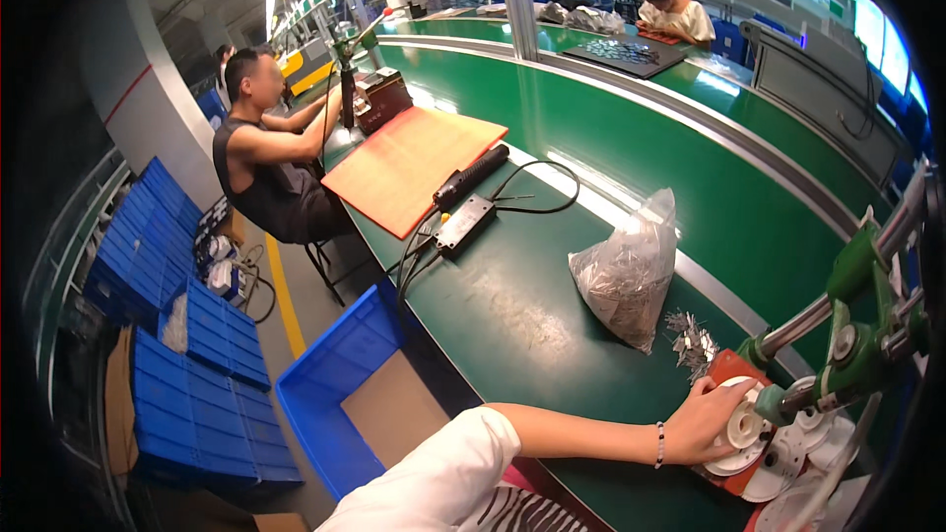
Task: The person assembles small white plastic lighting fixture components by hand and with tweezers, inserting metal pins and LED circuit boards into a white plastic housing, then pressing the assembly with a manual press.
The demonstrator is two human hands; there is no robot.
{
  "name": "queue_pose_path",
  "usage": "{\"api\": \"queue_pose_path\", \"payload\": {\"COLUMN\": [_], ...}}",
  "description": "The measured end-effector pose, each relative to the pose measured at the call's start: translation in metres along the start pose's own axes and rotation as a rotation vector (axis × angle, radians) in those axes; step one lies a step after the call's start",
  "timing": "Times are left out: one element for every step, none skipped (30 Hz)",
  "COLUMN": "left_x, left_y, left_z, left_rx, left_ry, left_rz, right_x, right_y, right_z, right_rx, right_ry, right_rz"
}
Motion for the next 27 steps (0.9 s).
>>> {"api": "queue_pose_path", "payload": {"left_x": [-0.001, -0.001, 0.0, 0.005, 0.004, 0.005, 0.006, 0.002, 0.001, 0.002, 0.005, 0.005, 0.004, 0.001, 0.001, 0.004, 0.005, 0.004, 0.007, 0.008, 0.009, 0.012, 0.013, 0.012, 0.014, 0.011, 0.009], "left_y": [0.001, 0.004, 0.005, 0.005, 0.002, 0.0, -0.001, -0.004, -0.006, -0.009, -0.007, -0.004, 0.001, 0.004, 0.004, 0.002, 0.0, 0.0, -0.001, -0.003, -0.004, -0.005, -0.006, -0.003, -0.004, -0.006, -0.007], "left_z": [-0.001, -0.004, -0.004, -0.008, -0.008, -0.009, -0.009, -0.007, -0.007, -0.005, -0.009, -0.009, -0.009, -0.007, -0.005, -0.005, -0.004, -0.004, -0.002, -0.001, -0.002, -0.004, -0.004, -0.004, -0.009, -0.009, -0.01], "left_rx": [0.018, 0.009, -0.002, -0.005, -0.002, 0.016, 0.033, 0.03, 0.059, 0.088, 0.095, 0.065, 0.034, 0.028, 0.023, 0.026, 0.027, 0.014, 0.021, 0.028, 0.015, 0.002, -0.006, 0.044, 0.026, 0.031, 0.031], "left_ry": [-0.003, 0.008, 0.011, 0.034, 0.035, 0.061, 0.087, 0.084, 0.12, 0.156, 0.173, 0.126, 0.077, 0.071, 0.063, 0.071, 0.077, 0.06, 0.066, 0.074, 0.052, 0.052, 0.047, 0.09, 0.079, 0.058, 0.04], "left_rz": [-0.022, -0.004, 0.01, 0.02, 0.023, 0.031, 0.039, 0.042, 0.023, 0.005, 0.015, 0.016, 0.016, 0.023, 0.025, 0.029, 0.034, 0.033, 0.037, 0.043, 0.043, 0.051, 0.057, 0.033, 0.045, 0.041, 0.041], "right_x": [-0.02, -0.029, -0.044, -0.055, -0.064, -0.066, -0.063, -0.062, -0.07, -0.082, -0.063, -0.06, -0.06, -0.063, -0.063, -0.065, -0.066, -0.076, -0.094, -0.102, -0.093, -0.076, -0.057, -0.039, -0.019, -0.008, -0.003], "right_y": [-0.007, -0.007, -0.018, -0.029, -0.036, -0.044, -0.053, -0.063, -0.068, -0.06, -0.066, -0.068, -0.071, -0.074, -0.076, -0.076, -0.076, -0.072, -0.067, -0.063, -0.064, -0.064, -0.064, -0.056, -0.041, -0.021, -0.013], "right_z": [-0.008, -0.004, 0.001, 0.002, 0.0, 0.0, 0.003, 0.003, -0.004, -0.004, -0.006, -0.01, -0.013, -0.011, -0.009, -0.009, -0.008, -0.012, -0.018, -0.019, -0.018, -0.017, -0.017, -0.013, -0.008, 0.0, 0.005], "right_rx": [0.242, 0.249, 0.488, 0.73, 0.97, 0.971, 0.827, 0.666, 0.498, 0.444, 0.4, 0.396, 0.415, 0.435, 0.432, 0.405, 0.378, 0.374, 0.406, 0.44, 0.434, 0.46, 0.473, 0.506, 0.532, 0.596, 0.651], "right_ry": [-0.239, -0.257, -0.356, -0.45, -0.539, -0.54, -0.296, -0.044, -0.007, -0.057, -0.128, -0.138, -0.173, -0.195, -0.188, -0.204, -0.217, -0.198, -0.19, -0.182, -0.159, 0.001, 0.163, 0.35, 0.536, 0.195, -0.149], "right_rz": [-0.267, -0.264, -0.378, -0.489, -0.6, -0.597, -0.801, -0.986, -0.545, -0.53, -0.517, -0.525, -0.458, -0.379, -0.374, -0.36, -0.344, -0.335, -0.224, -0.114, -0.103, -0.142, -0.186, -0.314, -0.444, -0.063, 0.323]}}
Point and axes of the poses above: each hand's wrist, its own z-axis towards the middle knuckle, its own y-axis out of the back of the hand, x = y × z, the point moved 5 cm from there along z, towards the middle knuckle, and after that the axes turned 12 degrees about -z, right-handed, at the moved point
